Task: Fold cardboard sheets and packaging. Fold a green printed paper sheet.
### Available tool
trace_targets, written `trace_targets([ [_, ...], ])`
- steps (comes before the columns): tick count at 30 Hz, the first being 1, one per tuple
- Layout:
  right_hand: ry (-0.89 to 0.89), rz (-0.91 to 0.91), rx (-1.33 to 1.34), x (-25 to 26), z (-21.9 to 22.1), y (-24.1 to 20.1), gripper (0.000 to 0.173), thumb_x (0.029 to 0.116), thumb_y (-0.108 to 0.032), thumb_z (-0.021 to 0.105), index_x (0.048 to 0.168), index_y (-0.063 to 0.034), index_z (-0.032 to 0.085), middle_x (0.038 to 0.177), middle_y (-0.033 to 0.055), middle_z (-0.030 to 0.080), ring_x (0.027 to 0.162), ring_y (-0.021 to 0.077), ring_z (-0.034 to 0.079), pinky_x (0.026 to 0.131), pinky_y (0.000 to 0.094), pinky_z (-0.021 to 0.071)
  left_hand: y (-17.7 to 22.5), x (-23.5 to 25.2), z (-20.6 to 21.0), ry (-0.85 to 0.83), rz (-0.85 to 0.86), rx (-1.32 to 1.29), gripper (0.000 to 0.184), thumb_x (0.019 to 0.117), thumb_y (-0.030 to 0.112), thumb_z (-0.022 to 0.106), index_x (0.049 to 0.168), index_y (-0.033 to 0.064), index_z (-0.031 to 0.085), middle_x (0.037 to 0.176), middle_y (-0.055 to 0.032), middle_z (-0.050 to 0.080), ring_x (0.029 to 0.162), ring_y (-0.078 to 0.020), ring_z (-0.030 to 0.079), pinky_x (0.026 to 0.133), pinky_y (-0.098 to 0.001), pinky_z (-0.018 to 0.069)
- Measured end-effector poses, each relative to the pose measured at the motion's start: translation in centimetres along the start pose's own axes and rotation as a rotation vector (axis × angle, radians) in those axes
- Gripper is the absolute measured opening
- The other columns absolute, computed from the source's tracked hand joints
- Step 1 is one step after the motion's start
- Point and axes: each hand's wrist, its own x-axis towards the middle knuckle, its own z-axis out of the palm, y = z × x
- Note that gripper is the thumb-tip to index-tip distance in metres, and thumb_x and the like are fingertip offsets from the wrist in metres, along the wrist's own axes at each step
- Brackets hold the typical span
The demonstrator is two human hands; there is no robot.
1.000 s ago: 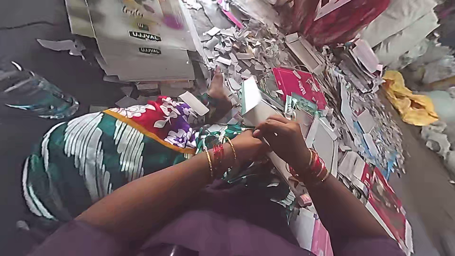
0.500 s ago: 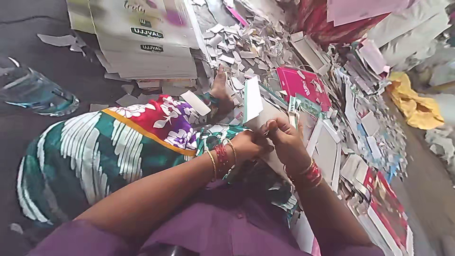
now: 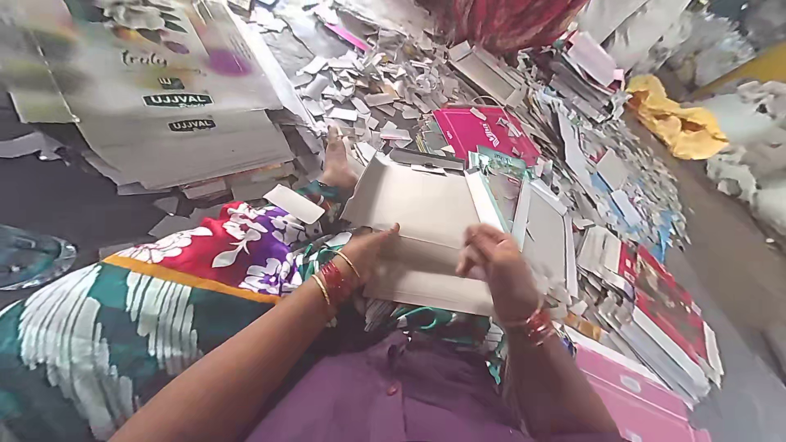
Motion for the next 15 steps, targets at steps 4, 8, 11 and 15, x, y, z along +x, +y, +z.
trace_targets([
  [4, 0.260, 0.256, -0.902, 5.0, -7.9, 1.2, 0.050, 0.1032, -0.024, 0.059, 0.144, 0.0047, 0.054, 0.142, 0.0376, 0.049, 0.133, 0.0563, 0.044, 0.101, 0.0772, 0.0334, -0.2, -0.5, 0.5, -0.064, 0.241, 0.301, 0.035, 0.0982, 0.012, 0.068, 0.127, -0.0060, 0.058, 0.114, -0.0153, 0.066, 0.103, -0.0160, 0.065, 0.092, -0.0343, 0.0541],
  [8, 0.029, 0.381, -0.360, 8.5, -7.1, 6.4, 0.070, 0.1052, -0.029, 0.056, 0.158, 0.0029, 0.024, 0.153, 0.0334, 0.039, 0.137, 0.0423, 0.044, 0.110, 0.0547, 0.0387, 0.0, -2.0, 1.0, -0.213, 0.326, 0.367, 0.018, 0.0945, 0.005, 0.068, 0.111, -0.0031, 0.065, 0.097, -0.0032, 0.068, 0.089, -0.0039, 0.064, 0.084, -0.0255, 0.0546],
  [11, 0.077, 0.613, -0.174, 8.3, -3.7, 7.6, 0.090, 0.1025, -0.042, 0.060, 0.161, 0.0057, 0.010, 0.155, 0.0303, 0.039, 0.142, 0.0360, 0.043, 0.116, 0.0482, 0.0366, -0.5, -2.5, 0.6, -0.285, 0.306, 0.458, 0.020, 0.0947, 0.015, 0.071, 0.108, 0.0005, 0.068, 0.095, -0.0019, 0.069, 0.089, -0.0038, 0.065, 0.085, -0.0275, 0.0543],
  [15, 0.258, 0.703, 0.042, 7.9, -2.6, 9.9, 0.066, 0.0974, -0.040, 0.069, 0.142, 0.0042, 0.049, 0.126, 0.0206, 0.064, 0.112, 0.0253, 0.064, 0.096, 0.0440, 0.0523, -1.0, -2.3, 0.2, -0.262, 0.331, 0.396, 0.027, 0.0924, 0.014, 0.075, 0.113, -0.0003, 0.066, 0.098, -0.0012, 0.070, 0.092, -0.0020, 0.066, 0.088, -0.0251, 0.0552],
])
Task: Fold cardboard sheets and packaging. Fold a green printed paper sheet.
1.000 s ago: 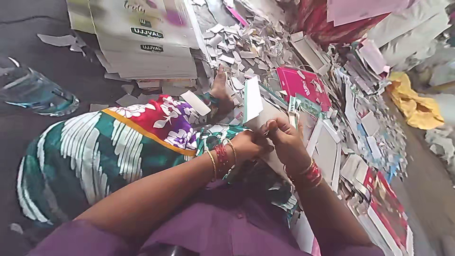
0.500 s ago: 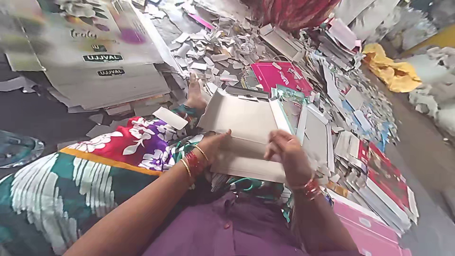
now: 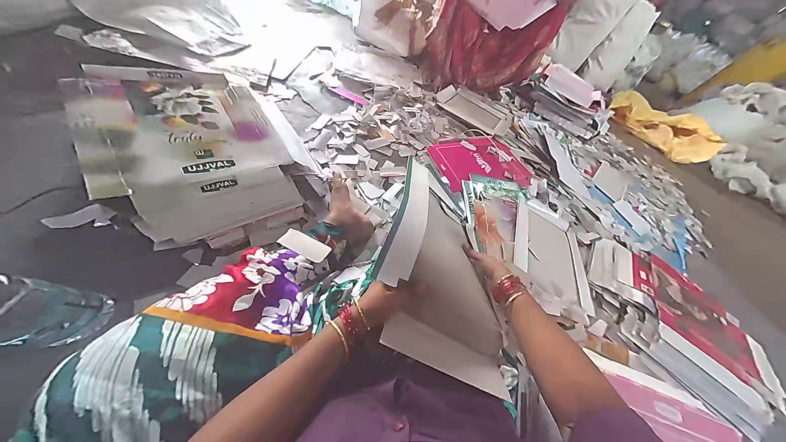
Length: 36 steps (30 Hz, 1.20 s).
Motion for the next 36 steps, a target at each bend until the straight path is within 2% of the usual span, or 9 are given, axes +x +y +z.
trace_targets([
  [5, 0.245, -0.266, -0.064, -0.3, -7.8, -3.9, 0.044, 0.1011, -0.024, 0.065, 0.130, 0.0086, 0.056, 0.115, 0.0216, 0.065, 0.100, 0.0238, 0.062, 0.092, 0.0428, 0.0498, 1.2, 0.7, -1.0, -0.023, 0.011, 0.066, 0.040, 0.0980, 0.015, 0.068, 0.131, -0.0051, 0.056, 0.116, -0.0105, 0.068, 0.105, -0.0084, 0.066, 0.096, -0.0287, 0.0539],
  [11, 0.421, -0.338, -0.556, -3.4, -19.2, -14.6, 0.044, 0.1052, -0.025, 0.059, 0.126, 0.0141, 0.057, 0.117, 0.0344, 0.061, 0.107, 0.0423, 0.060, 0.095, 0.0586, 0.0431, 3.4, 0.9, -3.2, -0.193, -0.215, 0.182, 0.044, 0.1103, 0.032, 0.046, 0.100, -0.0034, 0.071, 0.086, -0.0078, 0.075, 0.076, -0.0151, 0.073, 0.073, -0.0319, 0.0596],
  [16, 0.872, -0.556, -0.675, -7.1, -23.2, -21.1, 0.047, 0.1063, -0.023, 0.053, 0.130, 0.0170, 0.055, 0.131, 0.0439, 0.054, 0.127, 0.0587, 0.051, 0.104, 0.0714, 0.0380, 4.6, 0.4, -5.0, -0.024, 0.075, 0.296, 0.034, 0.1056, 0.026, 0.056, 0.126, -0.0002, 0.066, 0.103, -0.0108, 0.072, 0.088, -0.0158, 0.071, 0.083, -0.0346, 0.0582],
  [20, 1.110, -1.028, -0.849, -8.3, -24.8, -23.8, 0.039, 0.1065, -0.013, 0.037, 0.131, 0.0030, 0.063, 0.124, 0.0392, 0.062, 0.120, 0.0605, 0.057, 0.100, 0.0748, 0.0382, 5.3, 0.4, -5.4, 0.141, 0.307, 0.392, 0.036, 0.1026, 0.031, 0.057, 0.124, 0.0045, 0.069, 0.110, -0.0103, 0.073, 0.096, -0.0158, 0.071, 0.090, -0.0385, 0.0572],
  [26, 0.885, -1.345, -1.082, -13.2, -19.1, -25.1, 0.045, 0.1029, -0.033, 0.049, 0.131, -0.0037, 0.068, 0.118, 0.0386, 0.063, 0.116, 0.0607, 0.056, 0.100, 0.0777, 0.0298, 8.6, 1.3, -3.9, 0.205, 0.504, 0.505, 0.051, 0.1009, 0.037, 0.061, 0.143, 0.0075, 0.058, 0.134, -0.0185, 0.063, 0.113, -0.0301, 0.066, 0.095, -0.0492, 0.0534],
  [30, 0.749, -1.711, -1.103, -15.3, -12.6, -23.9, 0.036, 0.0977, -0.020, 0.053, 0.125, -0.0042, 0.070, 0.109, 0.0360, 0.066, 0.105, 0.0582, 0.061, 0.089, 0.0735, 0.0380, 9.7, 2.4, -2.6, 0.233, 0.511, 0.487, 0.083, 0.0941, 0.044, 0.070, 0.159, 0.0082, 0.034, 0.155, -0.0227, 0.041, 0.127, -0.0342, 0.057, 0.095, -0.0515, 0.0536],
  [32, 0.567, -1.880, -1.018, -15.9, -8.8, -23.0, 0.033, 0.0961, -0.014, 0.056, 0.124, -0.0054, 0.072, 0.106, 0.0320, 0.069, 0.101, 0.0529, 0.064, 0.086, 0.0676, 0.0405, 8.9, 3.0, -2.8, 0.344, 0.538, 0.408, 0.107, 0.0861, 0.046, 0.078, 0.162, 0.0007, 0.017, 0.162, -0.0281, 0.027, 0.143, -0.0396, 0.041, 0.111, -0.0569, 0.0399],
  [34, 0.364, -1.988, -0.888, -16.0, -5.7, -22.2, 0.030, 0.0960, -0.011, 0.058, 0.121, -0.0037, 0.074, 0.103, 0.0286, 0.070, 0.098, 0.0446, 0.066, 0.086, 0.0589, 0.0424, 7.6, 3.4, -4.3, 0.480, 0.526, 0.269, 0.108, 0.0811, 0.038, 0.085, 0.160, 0.0022, 0.019, 0.158, -0.0266, 0.035, 0.141, -0.0370, 0.043, 0.112, -0.0573, 0.0387],
  [36, 0.155, -1.998, -0.766, -15.7, -4.2, -22.4, 0.030, 0.0968, -0.011, 0.057, 0.118, -0.0009, 0.074, 0.103, 0.0239, 0.071, 0.098, 0.0300, 0.066, 0.090, 0.0440, 0.0472, 6.4, 3.7, -6.5, 0.639, 0.566, 0.198, 0.066, 0.0816, 0.034, 0.085, 0.130, -0.0022, 0.058, 0.125, -0.0239, 0.064, 0.118, -0.0328, 0.062, 0.099, -0.0554, 0.0499],
])
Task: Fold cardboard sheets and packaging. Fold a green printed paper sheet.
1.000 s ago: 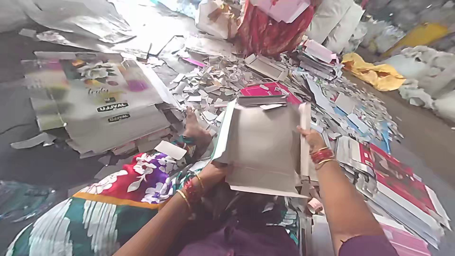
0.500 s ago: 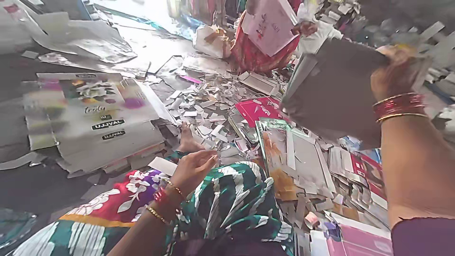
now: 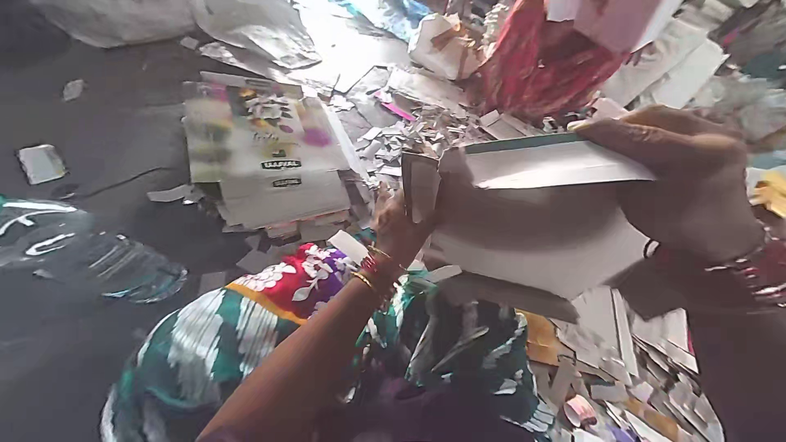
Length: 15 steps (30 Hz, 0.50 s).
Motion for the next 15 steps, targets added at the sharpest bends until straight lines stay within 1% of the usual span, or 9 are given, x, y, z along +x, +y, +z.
trace_targets([
  [2, -0.076, 0.041, 0.192, 0.8, 0.7, 1.1, 0.032, 0.0979, -0.017, 0.057, 0.118, 0.0019, 0.073, 0.108, 0.0161, 0.071, 0.103, 0.0099, 0.065, 0.098, 0.0247, 0.0498, -0.9, 0.5, -1.4, 0.036, 0.019, -0.077, 0.047, 0.0797, 0.033, 0.084, 0.106, -0.0026, 0.071, 0.111, -0.0165, 0.071, 0.109, -0.0202, 0.066, 0.098, -0.0441, 0.0523],
  [5, -0.111, 0.278, 0.102, 2.6, 1.4, 3.5, 0.032, 0.0984, -0.028, 0.062, 0.115, -0.0022, 0.072, 0.109, 0.0066, 0.071, 0.105, 0.0004, 0.064, 0.098, 0.0206, 0.0508, -1.2, 1.3, -2.2, -0.087, 0.050, -0.317, 0.026, 0.0836, 0.033, 0.077, 0.092, 0.0083, 0.075, 0.088, 0.0053, 0.073, 0.095, -0.0003, 0.066, 0.105, -0.0321, 0.0463],
  [6, -0.089, 0.385, -0.074, 3.2, 2.1, 4.1, 0.042, 0.0975, -0.038, 0.064, 0.119, -0.0033, 0.071, 0.115, 0.0125, 0.070, 0.112, 0.0110, 0.064, 0.101, 0.0326, 0.0505, -1.1, 1.4, -2.3, -0.144, 0.011, -0.398, 0.021, 0.0876, 0.029, 0.074, 0.093, 0.0088, 0.074, 0.085, 0.0066, 0.073, 0.092, 0.0001, 0.066, 0.104, -0.0298, 0.0462],
  [7, -0.091, 0.486, -0.226, 4.1, 3.0, 4.7, 0.055, 0.0964, -0.044, 0.062, 0.126, 0.0013, 0.066, 0.126, 0.0288, 0.064, 0.124, 0.0372, 0.059, 0.106, 0.0592, 0.0418, -0.7, 1.5, -2.1, -0.158, -0.050, -0.484, 0.012, 0.0915, 0.022, 0.069, 0.092, 0.0098, 0.071, 0.081, 0.0077, 0.072, 0.082, 0.0010, 0.068, 0.089, -0.0243, 0.0554],
  [8, -0.092, 0.563, -0.296, 4.7, 4.2, 5.4, 0.062, 0.0950, -0.045, 0.062, 0.135, 0.0028, 0.060, 0.135, 0.0377, 0.055, 0.131, 0.0536, 0.049, 0.106, 0.0734, 0.0311, -0.4, 1.5, -1.9, -0.148, -0.118, -0.576, 0.009, 0.0935, 0.017, 0.064, 0.093, 0.0090, 0.069, 0.081, 0.0062, 0.071, 0.079, -0.0009, 0.068, 0.080, -0.0249, 0.0581],
  [9, -0.077, 0.597, -0.322, 4.7, 5.8, 5.5, 0.062, 0.0931, -0.038, 0.065, 0.136, 0.0060, 0.057, 0.138, 0.0418, 0.049, 0.134, 0.0596, 0.044, 0.107, 0.0756, 0.0278, -0.2, 1.3, -1.9, -0.139, -0.181, -0.625, 0.012, 0.0956, 0.015, 0.059, 0.101, 0.0074, 0.066, 0.087, 0.0042, 0.069, 0.083, -0.0030, 0.067, 0.081, -0.0272, 0.0575],
  [11, -0.040, 0.579, -0.209, 4.3, 9.7, 4.2, 0.067, 0.0887, -0.020, 0.067, 0.141, 0.0146, 0.045, 0.141, 0.0431, 0.045, 0.131, 0.0546, 0.047, 0.109, 0.0632, 0.0362, -0.3, 1.4, -2.1, -0.124, -0.237, -0.681, 0.025, 0.0970, 0.015, 0.054, 0.120, 0.0065, 0.056, 0.099, 0.0023, 0.067, 0.091, -0.0041, 0.067, 0.085, -0.0273, 0.0580],
  [13, -0.025, 0.539, 0.053, 2.8, 13.6, 1.6, 0.076, 0.0899, -0.017, 0.068, 0.149, 0.0146, 0.032, 0.131, 0.0353, 0.055, 0.111, 0.0388, 0.063, 0.094, 0.0482, 0.0520, -0.8, 2.0, -2.4, -0.079, -0.302, -0.738, 0.017, 0.0993, 0.011, 0.052, 0.116, 0.0074, 0.055, 0.091, 0.0016, 0.068, 0.083, -0.0057, 0.068, 0.076, -0.0268, 0.0599],
  [15, -0.085, 0.556, 0.328, 0.7, 16.3, -1.5, 0.069, 0.0937, -0.015, 0.067, 0.151, 0.0064, 0.034, 0.130, 0.0273, 0.060, 0.103, 0.0286, 0.070, 0.086, 0.0404, 0.0587, -1.3, 2.8, -2.9, -0.082, -0.406, -0.755, 0.013, 0.1015, 0.012, 0.050, 0.111, 0.0071, 0.058, 0.087, -0.0011, 0.069, 0.078, -0.0097, 0.069, 0.071, -0.0295, 0.0606],
])
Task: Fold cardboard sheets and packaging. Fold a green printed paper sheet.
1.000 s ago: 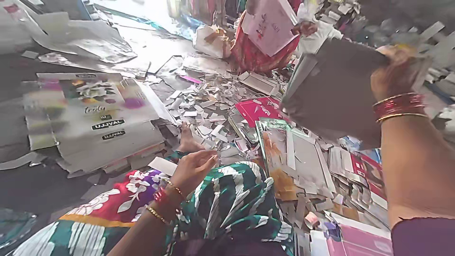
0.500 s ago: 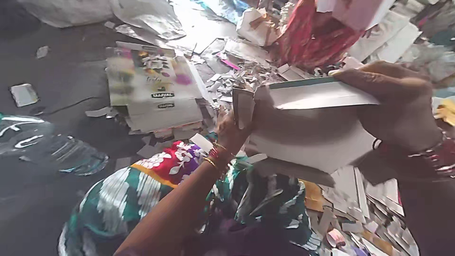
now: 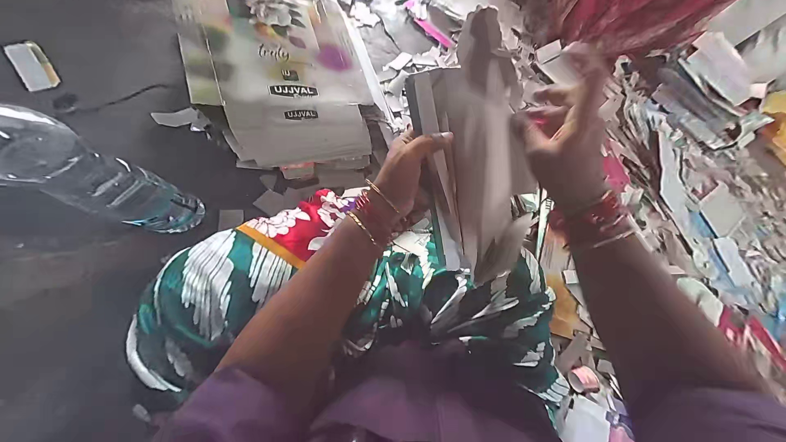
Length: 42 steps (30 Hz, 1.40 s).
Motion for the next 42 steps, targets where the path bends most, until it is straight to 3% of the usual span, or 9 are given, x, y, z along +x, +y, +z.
trace_targets([
  [3, -0.152, 0.041, 0.221, -4.8, 3.1, -0.8, 0.030, 0.1001, -0.016, 0.059, 0.123, 0.0026, 0.068, 0.120, 0.0190, 0.068, 0.106, 0.0216, 0.067, 0.089, 0.0358, 0.0566, 0.0, 0.9, -1.1, 0.029, -0.108, -0.005, 0.020, 0.1044, 0.021, 0.046, 0.115, 0.0088, 0.059, 0.094, -0.0042, 0.070, 0.085, -0.0141, 0.071, 0.074, -0.0329, 0.0608],
  [10, -0.135, -0.002, -0.044, -12.6, 6.4, -4.9, 0.041, 0.0877, -0.020, 0.070, 0.124, -0.0002, 0.070, 0.108, 0.0222, 0.065, 0.100, 0.0399, 0.063, 0.080, 0.0532, 0.0530, -2.1, 1.6, -0.8, 0.163, -0.143, -0.119, 0.031, 0.1079, 0.028, 0.038, 0.123, 0.0101, 0.058, 0.105, -0.0063, 0.070, 0.097, -0.0174, 0.070, 0.084, -0.0397, 0.0590],
  [16, 0.149, -0.064, -0.103, -14.4, 7.9, -7.4, 0.028, 0.0913, -0.005, 0.060, 0.114, 0.0052, 0.072, 0.099, 0.0192, 0.069, 0.086, 0.0273, 0.069, 0.073, 0.0341, 0.0576, -0.8, -0.1, 1.0, 0.183, -0.118, 0.254, 0.103, 0.0844, 0.030, 0.080, 0.158, 0.0159, 0.010, 0.144, -0.0129, 0.048, 0.122, -0.0191, 0.060, 0.096, -0.0395, 0.0556],
  [18, 0.201, -0.144, -0.056, -14.9, 7.2, -8.2, 0.024, 0.0893, -0.003, 0.060, 0.108, 0.0024, 0.075, 0.095, 0.0169, 0.069, 0.084, 0.0232, 0.066, 0.074, 0.0295, 0.0555, 0.6, -1.3, 1.3, 0.124, -0.160, 0.204, 0.069, 0.0900, 0.018, 0.073, 0.148, 0.0124, 0.035, 0.120, -0.0091, 0.065, 0.102, -0.0159, 0.070, 0.085, -0.0349, 0.0610],
  [20, 0.176, -0.223, 0.064, -15.2, 6.1, -8.8, 0.018, 0.0932, -0.005, 0.062, 0.103, -0.0006, 0.076, 0.097, 0.0145, 0.071, 0.087, 0.0204, 0.067, 0.078, 0.0274, 0.0559, 1.7, -1.9, 0.8, -0.029, -0.172, 0.061, 0.010, 0.0981, 0.006, 0.054, 0.101, 0.0088, 0.063, 0.085, -0.0045, 0.074, 0.075, -0.0108, 0.073, 0.068, -0.0280, 0.0620],
  [22, 0.098, -0.238, 0.267, -15.0, 5.0, -8.7, 0.021, 0.1000, -0.014, 0.059, 0.099, -0.0020, 0.077, 0.101, 0.0128, 0.074, 0.095, 0.0179, 0.070, 0.085, 0.0269, 0.0569, 1.7, -1.7, -0.7, -0.186, -0.105, -0.025, 0.024, 0.0875, 0.001, 0.047, 0.078, 0.0146, 0.065, 0.072, 0.0011, 0.073, 0.064, -0.0047, 0.069, 0.059, -0.0230, 0.0588],
  [29, 0.119, 0.100, 0.140, -10.7, 2.7, -5.6, 0.048, 0.0957, -0.027, 0.066, 0.131, 0.0044, 0.062, 0.114, 0.0209, 0.061, 0.093, 0.0220, 0.063, 0.072, 0.0312, 0.0548, -0.3, -1.5, -2.4, -0.682, 0.095, -0.290, 0.021, 0.0856, 0.008, 0.066, 0.098, 0.0205, 0.078, 0.093, 0.0055, 0.077, 0.085, -0.0023, 0.073, 0.076, -0.0221, 0.0609],
  [36, 0.192, 0.079, 0.092, -10.2, 4.8, -7.5, 0.022, 0.0925, -0.013, 0.063, 0.106, 0.0024, 0.070, 0.099, 0.0161, 0.065, 0.083, 0.0221, 0.065, 0.069, 0.0326, 0.0559, -0.8, -2.1, -1.9, -0.554, 0.089, -0.299, 0.023, 0.0825, 0.004, 0.064, 0.092, 0.0205, 0.077, 0.088, 0.0054, 0.077, 0.080, -0.0017, 0.072, 0.073, -0.0216, 0.0601],
  [42, 0.022, 0.198, 0.482, -12.5, -1.4, -5.4, 0.016, 0.0897, -0.005, 0.065, 0.106, -0.0037, 0.067, 0.087, -0.0029, 0.069, 0.070, -0.0008, 0.064, 0.062, 0.0182, 0.0571, -1.2, -1.4, -3.4, -0.596, 0.127, -0.326, 0.020, 0.0899, 0.011, 0.061, 0.088, 0.0184, 0.079, 0.086, 0.0047, 0.077, 0.079, -0.0019, 0.072, 0.073, -0.0212, 0.0605],
])
